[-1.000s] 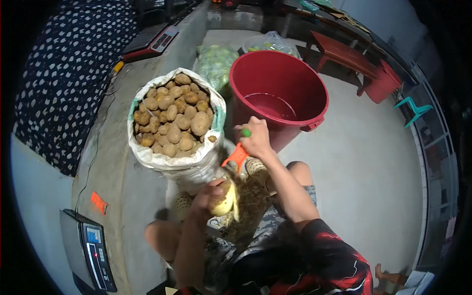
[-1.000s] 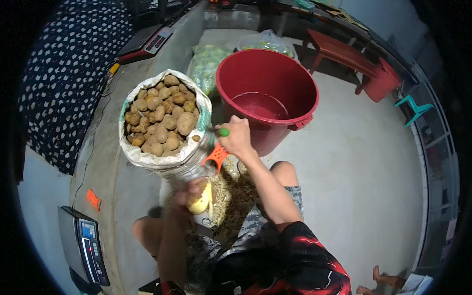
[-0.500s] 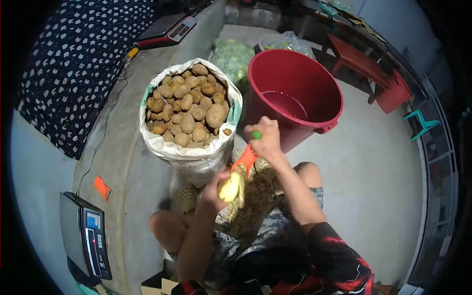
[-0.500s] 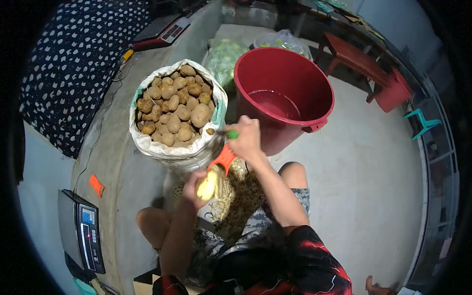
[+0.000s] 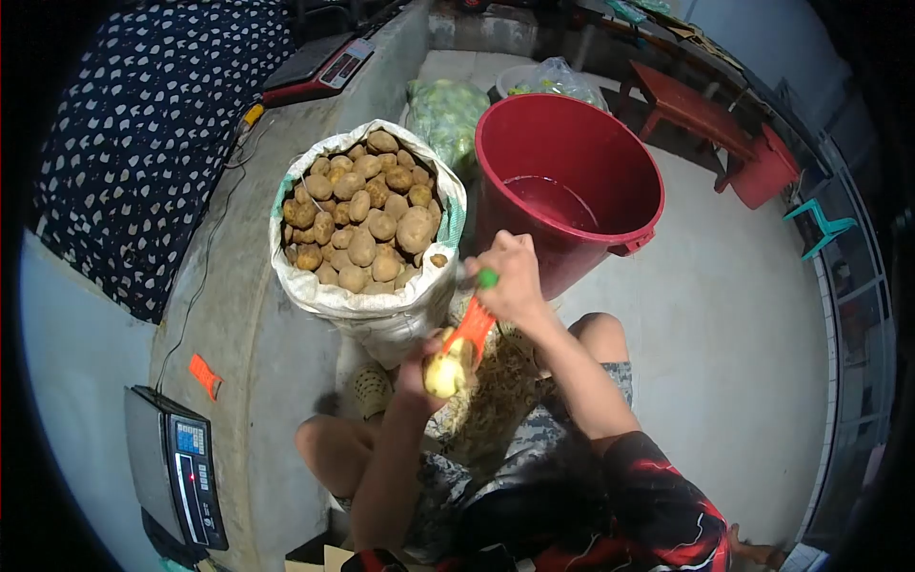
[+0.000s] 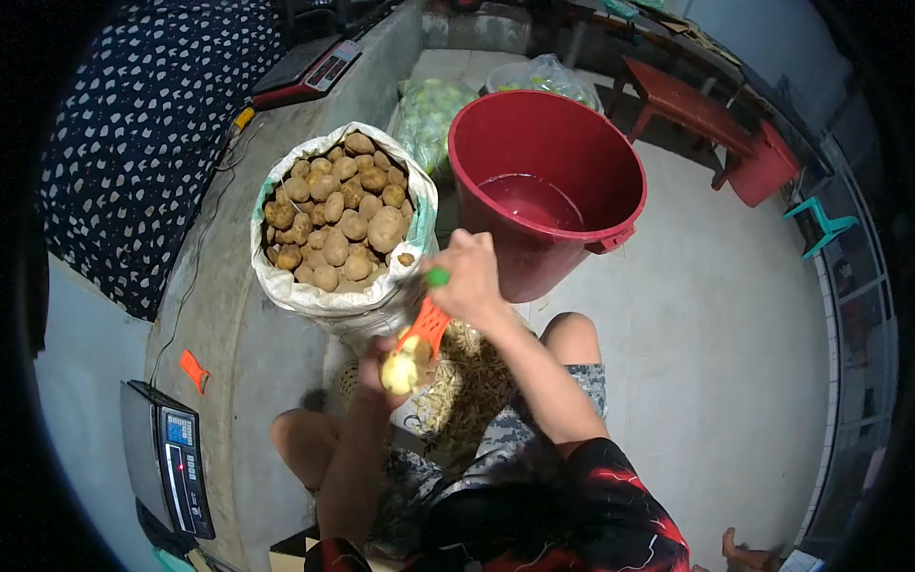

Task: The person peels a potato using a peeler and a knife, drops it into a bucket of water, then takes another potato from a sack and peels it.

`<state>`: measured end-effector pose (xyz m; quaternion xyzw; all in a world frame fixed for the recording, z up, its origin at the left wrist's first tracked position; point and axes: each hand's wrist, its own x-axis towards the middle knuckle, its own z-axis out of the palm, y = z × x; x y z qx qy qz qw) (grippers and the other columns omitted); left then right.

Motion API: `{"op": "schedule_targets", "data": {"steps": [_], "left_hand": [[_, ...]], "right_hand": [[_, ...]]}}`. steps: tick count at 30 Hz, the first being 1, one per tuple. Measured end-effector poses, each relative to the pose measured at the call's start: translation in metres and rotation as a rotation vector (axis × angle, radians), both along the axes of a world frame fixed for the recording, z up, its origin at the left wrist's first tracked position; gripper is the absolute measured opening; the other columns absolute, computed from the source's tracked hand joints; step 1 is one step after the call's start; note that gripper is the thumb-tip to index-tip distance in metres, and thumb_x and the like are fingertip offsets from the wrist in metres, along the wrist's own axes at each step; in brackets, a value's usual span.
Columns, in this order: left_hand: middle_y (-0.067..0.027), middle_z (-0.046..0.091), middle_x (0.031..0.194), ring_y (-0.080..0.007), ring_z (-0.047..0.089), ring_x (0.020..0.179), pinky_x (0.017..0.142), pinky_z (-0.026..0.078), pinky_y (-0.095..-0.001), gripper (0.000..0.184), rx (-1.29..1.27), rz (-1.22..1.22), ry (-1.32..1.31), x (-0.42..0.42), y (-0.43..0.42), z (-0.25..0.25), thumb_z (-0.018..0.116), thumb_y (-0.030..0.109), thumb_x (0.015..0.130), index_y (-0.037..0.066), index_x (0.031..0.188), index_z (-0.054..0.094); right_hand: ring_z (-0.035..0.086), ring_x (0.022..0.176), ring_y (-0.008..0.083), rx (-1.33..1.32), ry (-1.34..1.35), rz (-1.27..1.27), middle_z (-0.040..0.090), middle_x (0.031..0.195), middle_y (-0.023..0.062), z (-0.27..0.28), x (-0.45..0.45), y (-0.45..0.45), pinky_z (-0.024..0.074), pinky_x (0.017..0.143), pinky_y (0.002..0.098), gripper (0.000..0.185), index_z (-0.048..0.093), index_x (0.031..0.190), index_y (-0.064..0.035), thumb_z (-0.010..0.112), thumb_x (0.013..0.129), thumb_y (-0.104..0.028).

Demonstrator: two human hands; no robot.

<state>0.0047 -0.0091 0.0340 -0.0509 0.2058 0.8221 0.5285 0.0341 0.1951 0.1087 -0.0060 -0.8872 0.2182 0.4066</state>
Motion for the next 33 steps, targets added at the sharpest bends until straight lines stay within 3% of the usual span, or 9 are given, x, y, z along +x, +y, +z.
{"op": "schedule_targets", "data": {"steps": [3,5,12,14,16,22,26,29,33], "left_hand": [[-0.0178,0.063,0.103,-0.0303,0.065,0.089,0.077,0.057,-0.0448,0.047,0.107,-0.316,0.17,-0.007,-0.004,0.009,0.059,0.026,0.081,0.0,0.12,0.05],[-0.0183,0.063,0.104,-0.0312,0.064,0.092,0.079,0.056,-0.0467,0.046,0.056,-0.216,0.107,-0.003,0.0,0.009,0.058,0.027,0.082,0.0,0.119,0.051],[-0.0146,0.062,0.112,-0.0307,0.058,0.111,0.097,0.048,-0.0471,0.042,-0.025,0.301,-0.131,0.014,0.021,0.033,0.049,0.035,0.09,0.003,0.117,0.056],[-0.0126,0.063,0.114,-0.0287,0.061,0.101,0.079,0.053,-0.0449,0.056,-0.102,0.233,-0.017,0.013,0.017,0.014,0.05,0.044,0.087,0.005,0.126,0.052],[-0.0147,0.063,0.105,-0.0289,0.065,0.089,0.071,0.057,-0.045,0.046,0.002,-0.087,0.031,0.003,0.001,0.004,0.057,0.027,0.083,0.0,0.121,0.051],[-0.0224,0.063,0.107,-0.0337,0.064,0.094,0.083,0.053,-0.0463,0.053,0.112,-0.144,0.063,0.0,-0.002,0.009,0.052,0.037,0.085,-0.005,0.117,0.055],[-0.0151,0.064,0.114,-0.0316,0.058,0.109,0.09,0.051,-0.0468,0.057,-0.027,0.285,-0.024,0.006,0.014,-0.004,0.048,0.044,0.089,0.001,0.125,0.054],[-0.0132,0.064,0.108,-0.0275,0.063,0.097,0.084,0.054,-0.0428,0.042,-0.089,0.204,-0.066,0.008,0.007,0.006,0.055,0.034,0.087,0.001,0.114,0.058],[-0.0193,0.064,0.104,-0.0314,0.065,0.09,0.078,0.056,-0.0419,0.046,-0.158,-0.153,0.212,0.004,-0.006,0.011,0.056,0.028,0.082,-0.002,0.117,0.054]], "right_hand": [[0.044,0.059,0.0255,-0.16,-0.241,-0.087,0.048,0.06,0.0076,-0.024,-0.009,0.035,0.0334,0.064,0.0395,0.02,0.055,0.053,-0.0074,0.068,0.069,-0.01],[0.048,0.066,0.0264,-0.588,-0.306,-0.023,0.05,0.057,0.0099,-0.027,-0.01,0.033,0.0333,0.066,0.0406,0.011,0.061,0.059,-0.0059,0.064,0.062,-0.016],[0.049,0.066,0.0231,0.148,-0.021,0.016,0.051,0.054,0.0044,0.017,0.015,-0.034,0.0339,0.067,0.0397,0.013,0.059,0.058,-0.0084,0.067,0.066,-0.016],[0.044,0.06,0.0265,0.155,0.055,0.038,0.044,0.051,0.0069,0.019,0.007,-0.03,0.0339,0.065,0.0399,0.024,0.055,0.053,-0.0062,0.067,0.071,-0.014],[0.045,0.061,0.0271,-0.018,-0.032,-0.094,0.046,0.051,0.009,-0.003,-0.006,-0.004,0.0351,0.063,0.0401,0.022,0.059,0.056,-0.0043,0.066,0.074,-0.015],[0.047,0.062,0.0289,-0.432,-0.199,-0.026,0.05,0.057,0.0136,-0.034,-0.012,0.027,0.0351,0.055,0.0417,0.021,0.061,0.062,-0.0016,0.066,0.075,-0.016],[0.047,0.065,0.0261,-0.055,-0.069,0.071,0.049,0.059,0.009,0.008,0.01,-0.036,0.033,0.065,0.0401,0.021,0.057,0.055,-0.0075,0.068,0.072,-0.015],[0.047,0.064,0.0252,0.124,-0.056,0.064,0.05,0.059,0.0088,0.012,0.011,-0.035,0.0329,0.066,0.04,0.022,0.058,0.055,-0.0081,0.067,0.073,-0.016],[0.048,0.062,0.0281,-0.134,-0.184,-0.087,0.051,0.058,0.0123,-0.031,-0.012,0.031,0.0361,0.061,0.042,0.02,0.062,0.059,-0.0048,0.065,0.073,-0.018]]}}
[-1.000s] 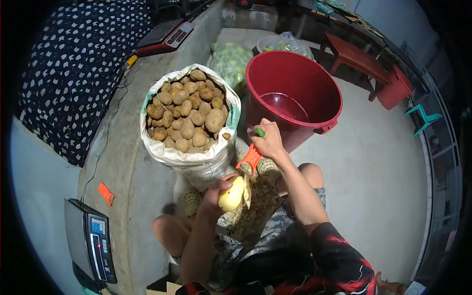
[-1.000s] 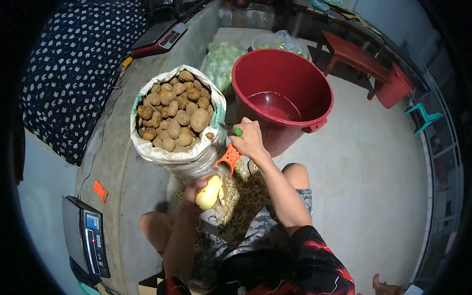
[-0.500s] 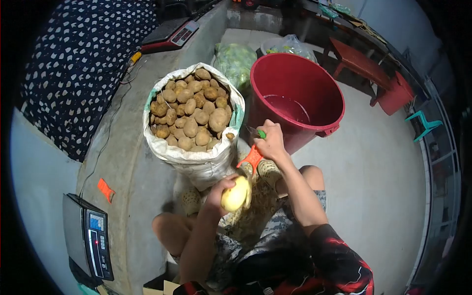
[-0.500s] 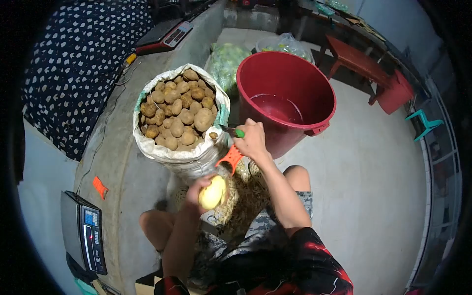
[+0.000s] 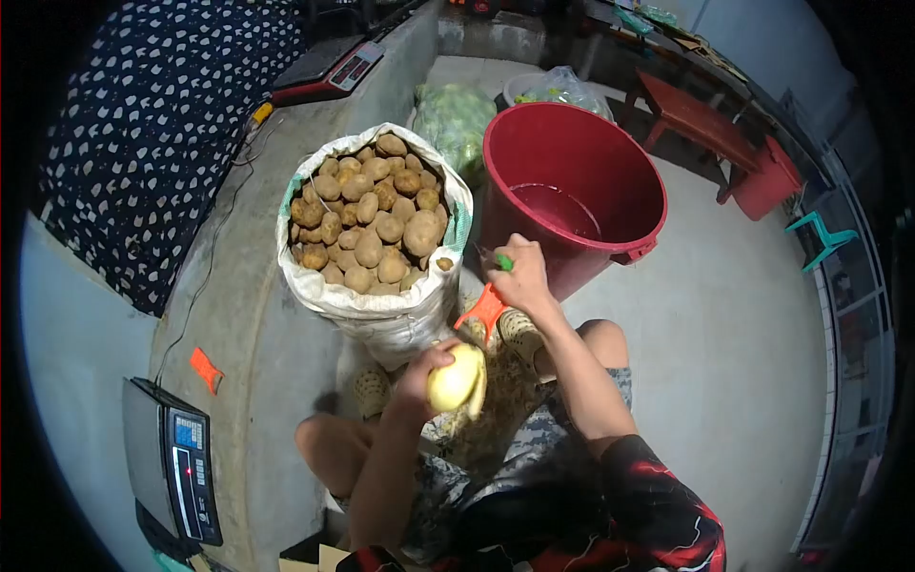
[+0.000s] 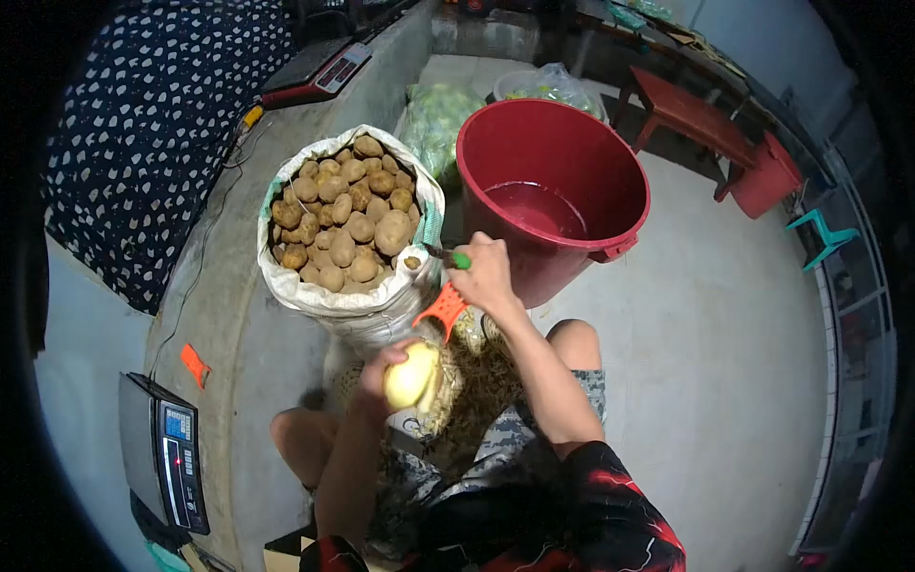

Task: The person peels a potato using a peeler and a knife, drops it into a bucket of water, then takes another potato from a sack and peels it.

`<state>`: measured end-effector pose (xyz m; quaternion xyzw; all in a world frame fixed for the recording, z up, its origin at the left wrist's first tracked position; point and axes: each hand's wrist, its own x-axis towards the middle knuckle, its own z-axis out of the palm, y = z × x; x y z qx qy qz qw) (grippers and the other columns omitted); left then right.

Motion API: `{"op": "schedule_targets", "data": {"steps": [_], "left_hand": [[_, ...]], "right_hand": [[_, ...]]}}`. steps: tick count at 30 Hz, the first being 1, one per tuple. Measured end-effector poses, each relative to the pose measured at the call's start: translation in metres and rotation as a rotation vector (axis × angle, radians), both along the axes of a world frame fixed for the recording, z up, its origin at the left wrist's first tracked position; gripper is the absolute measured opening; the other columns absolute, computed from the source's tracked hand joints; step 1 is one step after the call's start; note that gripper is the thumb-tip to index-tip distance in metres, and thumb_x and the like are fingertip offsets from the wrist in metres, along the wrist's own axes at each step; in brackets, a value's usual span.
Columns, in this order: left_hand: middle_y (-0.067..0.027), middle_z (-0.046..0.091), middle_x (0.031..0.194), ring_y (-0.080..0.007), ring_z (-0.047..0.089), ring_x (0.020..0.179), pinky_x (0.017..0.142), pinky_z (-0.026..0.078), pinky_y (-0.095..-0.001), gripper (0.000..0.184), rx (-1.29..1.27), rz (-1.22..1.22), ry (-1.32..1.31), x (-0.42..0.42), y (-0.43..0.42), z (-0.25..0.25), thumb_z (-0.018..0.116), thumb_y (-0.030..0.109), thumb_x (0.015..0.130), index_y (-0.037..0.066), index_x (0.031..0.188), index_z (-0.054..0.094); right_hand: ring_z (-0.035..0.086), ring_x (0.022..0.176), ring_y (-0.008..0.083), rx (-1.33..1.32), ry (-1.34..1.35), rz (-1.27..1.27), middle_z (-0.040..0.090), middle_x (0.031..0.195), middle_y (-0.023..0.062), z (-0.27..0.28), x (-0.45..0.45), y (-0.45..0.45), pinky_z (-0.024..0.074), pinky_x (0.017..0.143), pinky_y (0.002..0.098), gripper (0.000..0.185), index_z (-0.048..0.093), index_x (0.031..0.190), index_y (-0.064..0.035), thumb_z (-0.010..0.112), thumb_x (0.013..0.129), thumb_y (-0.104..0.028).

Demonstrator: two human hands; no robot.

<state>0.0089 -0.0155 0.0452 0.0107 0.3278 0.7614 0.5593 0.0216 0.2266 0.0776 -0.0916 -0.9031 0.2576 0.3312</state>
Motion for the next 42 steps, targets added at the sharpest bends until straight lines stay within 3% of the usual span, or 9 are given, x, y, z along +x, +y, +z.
{"op": "schedule_targets", "data": {"steps": [3,7,10,18,25,27,30,33,42], "left_hand": [[-0.0212,0.063,0.104,-0.0334,0.065,0.091,0.079,0.055,-0.0435,0.046,0.265,-0.22,-0.091,-0.005,0.001,0.0,0.056,0.03,0.083,-0.001,0.117,0.054],[-0.0168,0.062,0.113,-0.0335,0.058,0.106,0.096,0.046,-0.0507,0.057,0.176,0.212,-0.262,-0.002,0.01,-0.023,0.056,0.046,0.083,0.003,0.12,0.056],[-0.0151,0.064,0.107,-0.0316,0.065,0.089,0.079,0.056,-0.0451,0.046,0.082,0.552,-0.396,0.01,0.03,0.032,0.049,0.036,0.088,0.001,0.117,0.056],[-0.0209,0.064,0.099,-0.0344,0.065,0.084,0.071,0.056,-0.0442,0.052,0.247,-0.222,-0.114,-0.003,0.002,0.014,0.06,0.034,0.079,-0.002,0.116,0.054],[-0.0195,0.062,0.112,-0.0319,0.059,0.107,0.091,0.048,-0.0545,0.058,0.102,0.465,-0.288,0.0,0.021,-0.001,0.051,0.041,0.084,-0.002,0.123,0.053],[-0.0179,0.063,0.112,-0.03,0.062,0.1,0.088,0.051,-0.0517,0.057,0.132,0.42,-0.387,0.001,0.02,0.005,0.052,0.039,0.083,-0.001,0.124,0.053],[-0.0161,0.065,0.101,-0.0275,0.067,0.086,0.073,0.058,-0.0422,0.049,0.31,-0.126,-0.215,-0.012,0.005,-0.005,0.059,0.032,0.079,-0.003,0.114,0.057],[-0.0164,0.066,0.095,-0.0274,0.067,0.079,0.071,0.059,-0.0411,0.049,0.133,-0.195,-0.128,-0.013,-0.002,0.008,0.062,0.028,0.076,-0.004,0.112,0.056],[-0.0223,0.064,0.096,-0.0347,0.062,0.089,0.075,0.05,-0.0462,0.052,0.104,0.197,-0.252,-0.011,0.002,0.01,0.05,0.041,0.082,-0.003,0.108,0.06]], "right_hand": [[0.049,0.061,0.0315,-0.245,-0.094,-0.06,0.05,0.059,0.0163,-0.001,0.001,0.007,0.0374,0.057,0.0444,0.018,0.063,0.061,-0.0036,0.064,0.069,-0.019],[0.045,0.061,0.0262,-0.118,0.001,0.038,0.051,0.06,0.0126,0.014,0.013,-0.03,0.033,0.062,0.0401,0.024,0.057,0.056,-0.0047,0.068,0.075,-0.016],[0.046,0.063,0.0245,0.16,0.195,0.124,0.053,0.059,0.0066,0.038,0.023,-0.064,0.0324,0.067,0.0391,0.016,0.056,0.055,-0.009,0.066,0.067,-0.009],[0.051,0.064,0.0332,-0.08,-0.151,-0.099,0.051,0.059,0.0156,-0.007,-0.002,0.019,0.0388,0.062,0.0458,0.015,0.065,0.061,-0.0066,0.066,0.066,-0.021],[0.05,0.069,0.0218,0.058,0.146,0.169,0.053,0.057,0.0031,0.031,0.022,-0.06,0.0351,0.07,0.0378,0.002,0.064,0.062,-0.0121,0.065,0.06,-0.013],[0.048,0.069,0.0209,0.241,0.137,0.135,0.056,0.058,0.001,0.031,0.022,-0.061,0.034,0.071,0.0382,0.003,0.064,0.06,-0.0145,0.066,0.059,-0.013],[0.051,0.07,0.0242,0.083,0.06,0.014,0.057,0.06,0.006,0.014,0.007,-0.031,0.0354,0.07,0.0406,0.011,0.065,0.062,-0.0106,0.069,0.066,-0.02],[0.052,0.066,0.0333,-0.215,-0.157,-0.097,0.048,0.059,0.0161,-0.007,-0.001,0.016,0.0392,0.062,0.0449,0.018,0.064,0.063,-0.0038,0.067,0.064,-0.021],[0.05,0.067,0.037,-0.264,-0.105,-0.026,0.046,0.064,0.0194,-0.012,0.008,-0.002,0.0374,0.062,0.0477,0.024,0.058,0.06,-0.0001,0.065,0.066,-0.023]]}}
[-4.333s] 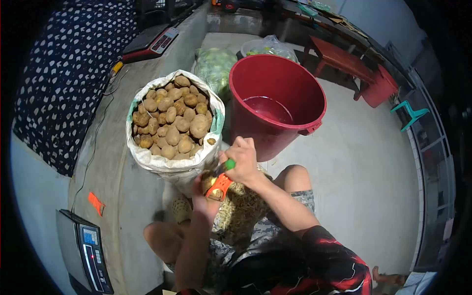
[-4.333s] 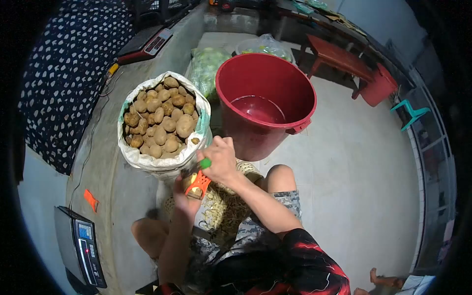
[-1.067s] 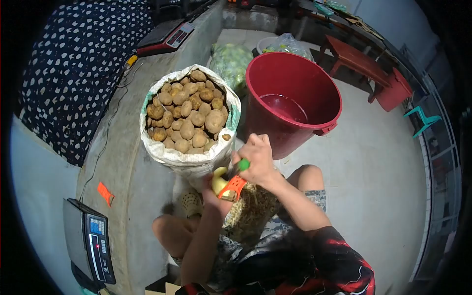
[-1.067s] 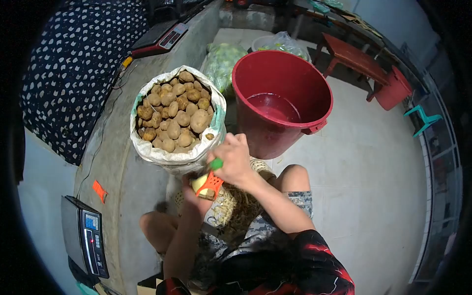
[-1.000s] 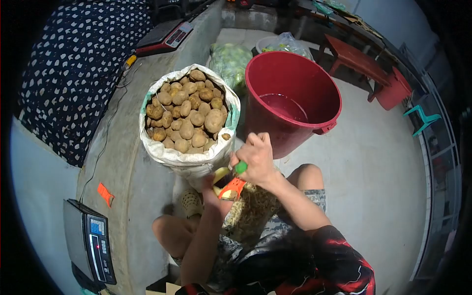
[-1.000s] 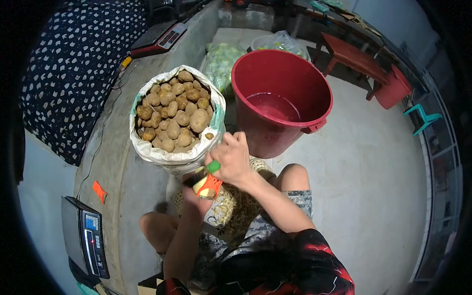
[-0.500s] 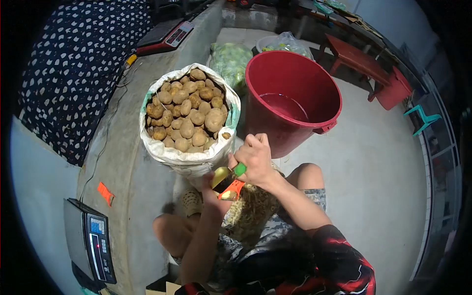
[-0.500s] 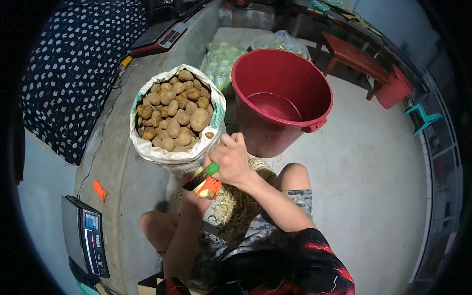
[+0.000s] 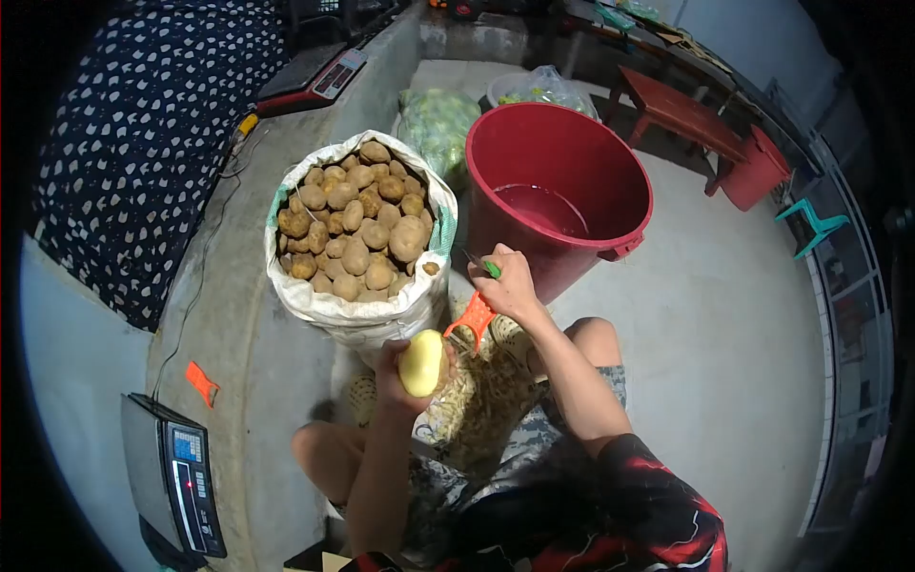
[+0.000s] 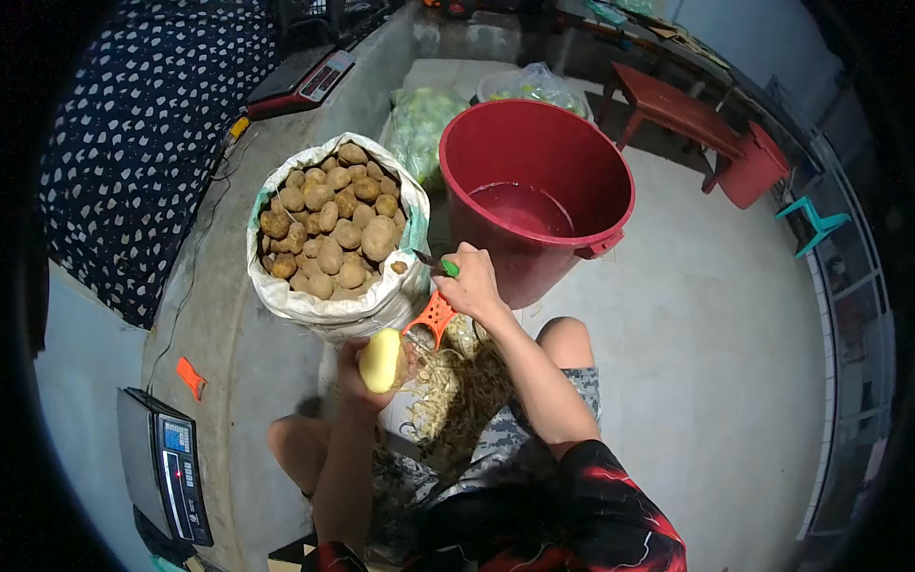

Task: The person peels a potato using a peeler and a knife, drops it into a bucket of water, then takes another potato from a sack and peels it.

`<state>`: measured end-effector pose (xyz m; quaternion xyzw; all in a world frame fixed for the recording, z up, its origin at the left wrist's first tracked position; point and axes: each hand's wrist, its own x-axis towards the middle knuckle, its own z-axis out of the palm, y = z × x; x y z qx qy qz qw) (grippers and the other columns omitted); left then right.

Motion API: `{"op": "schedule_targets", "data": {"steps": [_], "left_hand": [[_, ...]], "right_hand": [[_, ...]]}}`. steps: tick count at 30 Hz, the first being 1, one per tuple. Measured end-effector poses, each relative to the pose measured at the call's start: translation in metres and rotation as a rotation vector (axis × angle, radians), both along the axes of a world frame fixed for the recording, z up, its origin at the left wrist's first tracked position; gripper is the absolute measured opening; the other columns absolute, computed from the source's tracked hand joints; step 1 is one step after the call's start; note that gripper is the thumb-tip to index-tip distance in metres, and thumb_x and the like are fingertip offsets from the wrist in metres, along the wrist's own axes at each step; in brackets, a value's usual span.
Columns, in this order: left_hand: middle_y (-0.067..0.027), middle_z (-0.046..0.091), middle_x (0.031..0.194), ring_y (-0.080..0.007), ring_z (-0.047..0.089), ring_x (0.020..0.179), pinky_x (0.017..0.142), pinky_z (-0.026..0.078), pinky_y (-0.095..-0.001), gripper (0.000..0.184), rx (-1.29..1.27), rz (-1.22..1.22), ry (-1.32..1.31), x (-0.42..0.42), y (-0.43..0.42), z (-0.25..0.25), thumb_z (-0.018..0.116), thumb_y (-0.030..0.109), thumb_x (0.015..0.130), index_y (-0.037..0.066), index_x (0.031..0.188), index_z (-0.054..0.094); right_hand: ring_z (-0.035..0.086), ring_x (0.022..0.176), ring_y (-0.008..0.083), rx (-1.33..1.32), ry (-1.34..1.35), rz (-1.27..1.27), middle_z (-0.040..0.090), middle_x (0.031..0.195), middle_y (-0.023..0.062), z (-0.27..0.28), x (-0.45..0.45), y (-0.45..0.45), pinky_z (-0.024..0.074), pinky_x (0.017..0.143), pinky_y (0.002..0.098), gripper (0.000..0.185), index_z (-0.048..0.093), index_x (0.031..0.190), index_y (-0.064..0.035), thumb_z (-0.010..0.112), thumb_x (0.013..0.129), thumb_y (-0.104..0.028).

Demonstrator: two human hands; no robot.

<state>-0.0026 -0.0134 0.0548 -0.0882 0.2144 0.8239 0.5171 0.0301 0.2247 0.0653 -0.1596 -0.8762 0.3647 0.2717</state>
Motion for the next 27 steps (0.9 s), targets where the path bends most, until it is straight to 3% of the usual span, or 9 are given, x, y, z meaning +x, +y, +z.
{"op": "schedule_targets", "data": {"steps": [4,18,22,25,27], "left_hand": [[-0.023,0.064,0.098,-0.0356,0.063,0.089,0.078,0.052,-0.0464,0.055,0.132,-0.017,0.088,-0.008,-0.004,-0.012,0.05,0.041,0.081,-0.005,0.109,0.058],[-0.0185,0.063,0.096,-0.0311,0.06,0.09,0.077,0.049,-0.0419,0.043,0.01,0.113,-0.025,-0.014,-0.007,-0.002,0.054,0.035,0.08,-0.001,0.101,0.063],[-0.0182,0.063,0.097,-0.0303,0.062,0.089,0.076,0.05,-0.0402,0.043,-0.027,0.119,0.078,-0.013,-0.007,-0.002,0.054,0.035,0.081,-0.001,0.104,0.061],[-0.0176,0.063,0.097,-0.0292,0.062,0.087,0.076,0.051,-0.0396,0.044,-0.112,0.157,-0.04,-0.014,-0.005,0.0,0.053,0.036,0.083,0.0,0.106,0.059],[-0.0163,0.063,0.096,-0.0285,0.063,0.087,0.077,0.052,-0.0396,0.044,-0.175,0.18,0.022,-0.015,-0.006,-0.005,0.052,0.037,0.084,0.0,0.108,0.058]], "right_hand": [[0.05,0.068,0.0375,0.0,-0.038,-0.015,0.046,0.065,0.0197,0.001,0.0,-0.002,0.0371,0.062,0.0483,0.025,0.058,0.062,0.0004,0.065,0.066,-0.023],[0.054,0.071,0.0366,-0.002,-0.08,0.028,0.051,0.066,0.0172,0.002,0.006,-0.016,0.0419,0.066,0.0474,0.02,0.069,0.072,-0.0025,0.069,0.065,-0.021],[0.054,0.065,0.0375,0.072,0.02,0.033,0.053,0.066,0.0187,-0.008,0.006,-0.016,0.0416,0.06,0.049,0.018,0.067,0.068,-0.0034,0.068,0.066,-0.021],[0.054,0.067,0.037,0.033,0.002,0.028,0.053,0.062,0.0183,-0.009,0.006,-0.022,0.0429,0.062,0.0483,0.017,0.065,0.064,-0.0034,0.066,0.067,-0.021],[0.054,0.067,0.0368,0.02,-0.007,0.038,0.053,0.062,0.0181,-0.005,0.008,-0.025,0.043,0.062,0.0482,0.017,0.064,0.064,-0.0033,0.066,0.067,-0.02]]}}
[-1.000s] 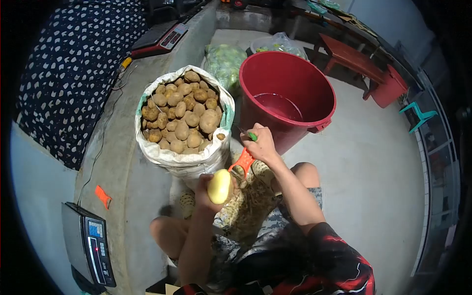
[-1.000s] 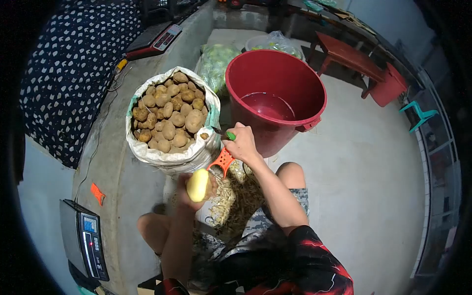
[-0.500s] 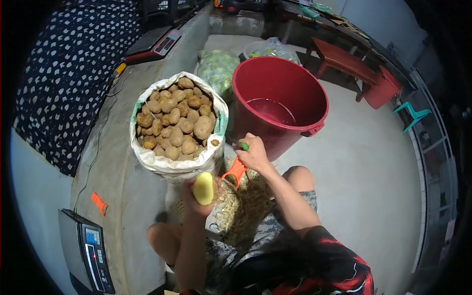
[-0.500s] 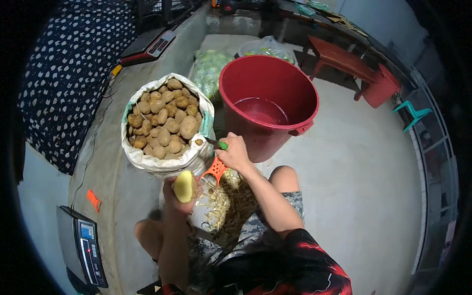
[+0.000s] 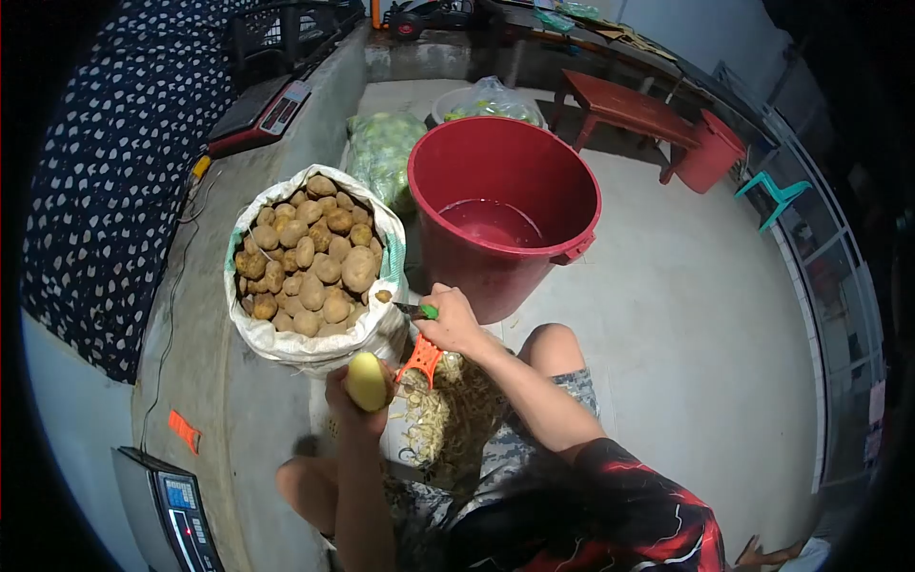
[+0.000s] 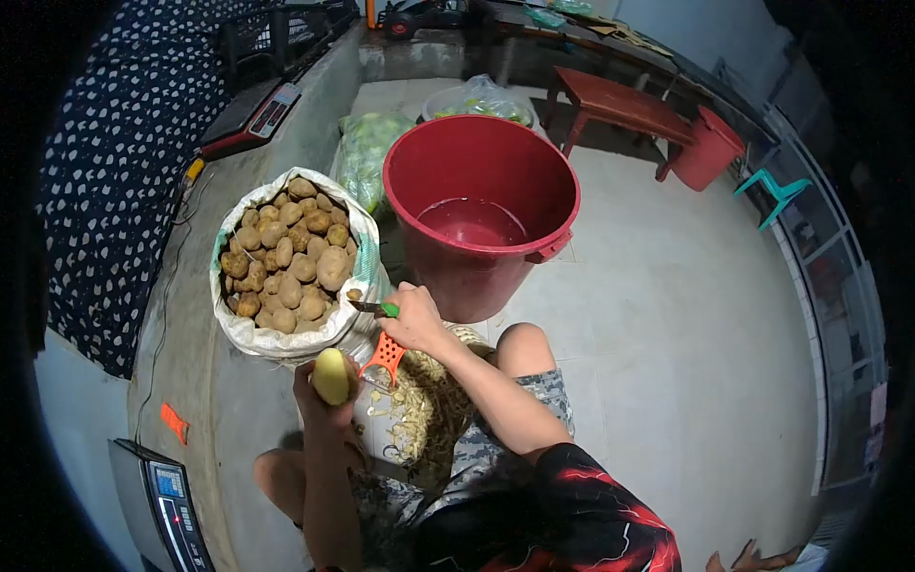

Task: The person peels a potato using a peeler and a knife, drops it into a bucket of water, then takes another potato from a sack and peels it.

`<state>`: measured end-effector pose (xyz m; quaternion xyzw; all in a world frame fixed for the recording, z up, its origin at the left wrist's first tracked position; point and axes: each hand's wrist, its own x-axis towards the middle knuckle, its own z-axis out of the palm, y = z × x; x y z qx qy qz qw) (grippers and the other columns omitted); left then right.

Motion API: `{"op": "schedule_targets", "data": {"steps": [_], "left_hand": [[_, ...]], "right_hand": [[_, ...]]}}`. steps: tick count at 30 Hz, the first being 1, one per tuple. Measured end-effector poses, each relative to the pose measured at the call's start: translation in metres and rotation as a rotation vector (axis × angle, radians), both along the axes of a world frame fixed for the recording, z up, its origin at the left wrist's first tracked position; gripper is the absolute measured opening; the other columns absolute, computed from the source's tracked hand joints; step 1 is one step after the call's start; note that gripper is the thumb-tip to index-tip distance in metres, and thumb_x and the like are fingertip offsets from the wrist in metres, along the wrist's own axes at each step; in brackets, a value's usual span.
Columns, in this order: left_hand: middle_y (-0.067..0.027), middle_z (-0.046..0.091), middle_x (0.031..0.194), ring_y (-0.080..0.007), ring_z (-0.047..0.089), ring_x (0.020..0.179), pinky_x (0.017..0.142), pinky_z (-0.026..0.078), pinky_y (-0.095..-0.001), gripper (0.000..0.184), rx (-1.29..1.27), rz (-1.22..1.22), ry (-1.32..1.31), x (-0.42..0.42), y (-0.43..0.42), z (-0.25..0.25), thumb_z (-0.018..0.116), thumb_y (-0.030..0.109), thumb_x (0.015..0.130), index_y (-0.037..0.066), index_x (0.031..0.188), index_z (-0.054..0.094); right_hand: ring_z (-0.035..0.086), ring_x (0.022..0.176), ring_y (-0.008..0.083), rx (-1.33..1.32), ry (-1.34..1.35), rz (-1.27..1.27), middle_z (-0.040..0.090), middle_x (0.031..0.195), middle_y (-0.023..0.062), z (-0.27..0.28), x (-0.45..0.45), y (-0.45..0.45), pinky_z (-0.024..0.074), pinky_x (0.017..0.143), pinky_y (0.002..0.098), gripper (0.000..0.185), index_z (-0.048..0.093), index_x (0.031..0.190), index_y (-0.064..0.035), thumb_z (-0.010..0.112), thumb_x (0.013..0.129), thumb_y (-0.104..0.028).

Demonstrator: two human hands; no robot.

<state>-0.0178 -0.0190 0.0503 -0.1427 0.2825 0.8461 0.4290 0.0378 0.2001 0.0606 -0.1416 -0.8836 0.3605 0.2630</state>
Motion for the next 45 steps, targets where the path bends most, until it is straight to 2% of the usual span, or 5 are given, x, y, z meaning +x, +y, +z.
{"op": "schedule_targets", "data": {"steps": [26,30,36,42,45], "left_hand": [[-0.008,0.066,0.096,-0.0252,0.063,0.095,0.096,0.048,-0.0401,0.033,0.061,0.244,0.069,0.022,0.02,0.011,0.048,0.031,0.089,0.004,0.105,0.06],[-0.0183,0.062,0.106,-0.0297,0.061,0.103,0.092,0.05,-0.0498,0.045,0.524,-0.524,0.151,-0.007,-0.001,-0.032,0.048,0.031,0.085,-0.004,0.112,0.056],[-0.0205,0.063,0.103,-0.0323,0.06,0.103,0.093,0.048,-0.0489,0.045,0.381,-0.245,0.023,0.006,0.004,-0.021,0.05,0.032,0.084,-0.004,0.111,0.058],[-0.014,0.065,0.108,-0.0305,0.059,0.109,0.098,0.047,-0.0501,0.04,0.263,0.044,-0.037,0.021,0.02,-0.001,0.053,0.03,0.084,0.0,0.111,0.058],[-0.0179,0.065,0.097,-0.0305,0.068,0.082,0.07,0.059,-0.0435,0.044,0.33,-0.371,0.034,0.01,0.002,-0.017,0.059,0.025,0.08,-0.004,0.113,0.055]], "right_hand": [[0.05,0.071,0.025,0.336,0.171,0.035,0.058,0.063,0.0059,0.034,-0.005,-0.04,0.034,0.071,0.0393,0.019,0.065,0.061,-0.0087,0.066,0.078,-0.019],[0.05,0.072,0.0255,0.32,0.183,-0.156,0.051,0.061,0.007,0.02,-0.017,0.013,0.0341,0.07,0.0398,0.007,0.072,0.07,-0.0114,0.066,0.069,-0.016],[0.047,0.063,0.0273,0.077,0.197,-0.046,0.048,0.06,0.0113,0.024,-0.01,0.004,0.0331,0.066,0.0395,0.025,0.057,0.057,-0.0033,0.069,0.074,-0.017],[0.05,0.073,0.0222,0.522,0.219,0.092,0.061,0.062,0.0025,0.051,0.004,-0.039,0.0354,0.071,0.0396,0.007,0.071,0.067,-0.0131,0.067,0.062,-0.015],[0.051,0.072,0.0239,0.345,0.163,-0.14,0.058,0.065,0.0051,0.03,-0.012,0.006,0.0356,0.072,0.0405,0.007,0.071,0.068,-0.0129,0.067,0.07,-0.018]]}}
